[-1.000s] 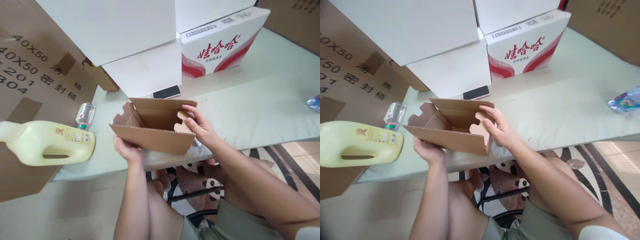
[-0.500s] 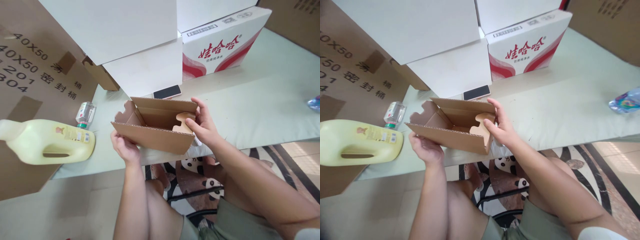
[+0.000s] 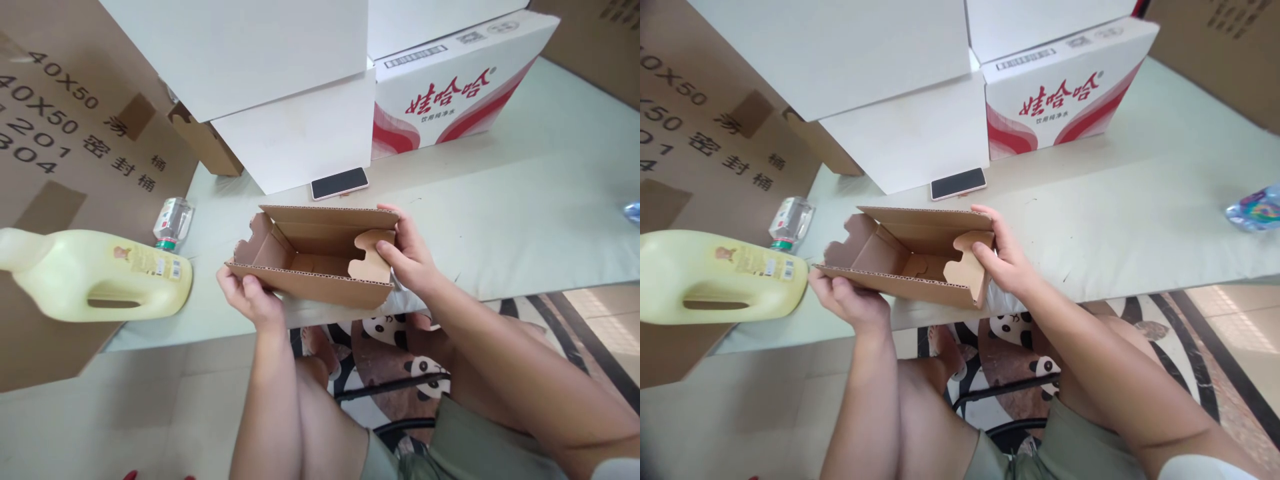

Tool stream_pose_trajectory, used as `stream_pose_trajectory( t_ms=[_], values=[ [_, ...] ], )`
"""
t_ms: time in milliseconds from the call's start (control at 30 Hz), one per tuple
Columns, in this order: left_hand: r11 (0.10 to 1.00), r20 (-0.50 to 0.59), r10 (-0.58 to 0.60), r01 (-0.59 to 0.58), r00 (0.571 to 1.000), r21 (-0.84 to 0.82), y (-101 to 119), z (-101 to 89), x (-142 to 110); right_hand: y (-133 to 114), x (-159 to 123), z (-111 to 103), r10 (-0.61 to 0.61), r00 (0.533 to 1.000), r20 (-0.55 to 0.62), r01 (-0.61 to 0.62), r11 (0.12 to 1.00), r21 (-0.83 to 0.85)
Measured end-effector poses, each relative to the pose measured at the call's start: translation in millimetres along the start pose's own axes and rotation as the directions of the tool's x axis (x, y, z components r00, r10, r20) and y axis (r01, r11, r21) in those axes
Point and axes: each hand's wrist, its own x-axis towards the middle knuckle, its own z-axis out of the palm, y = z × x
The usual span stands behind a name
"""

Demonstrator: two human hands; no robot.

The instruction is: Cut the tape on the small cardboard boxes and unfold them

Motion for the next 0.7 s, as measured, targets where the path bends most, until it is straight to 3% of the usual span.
stream_pose_trajectory(
  t_ms=[233, 400, 567, 700],
  values=[
    [0.998, 0.005, -0.029, 0.030, 1.000, -0.060, 2, -2.3, -2, 7, -2, 7, -0.070, 0.996, -0.054, 0.070, 0.998, 0.002],
    [0.997, 0.001, -0.040, 0.040, 0.999, -0.062, 3, -1.3, -3, 7, -3, 11, -0.220, 0.954, -0.202, 0.212, 0.975, -0.062],
    [0.996, -0.004, -0.050, 0.050, 0.999, -0.078, 3, -0.5, -3, -7, 0, 7, -0.229, 0.970, -0.087, 0.200, 0.945, -0.261],
    [0.998, -0.003, -0.040, 0.040, 0.999, -0.051, 3, -0.9, -3, -8, 0, 5, -0.167, 0.984, -0.064, 0.144, 0.953, -0.268]
  ],
)
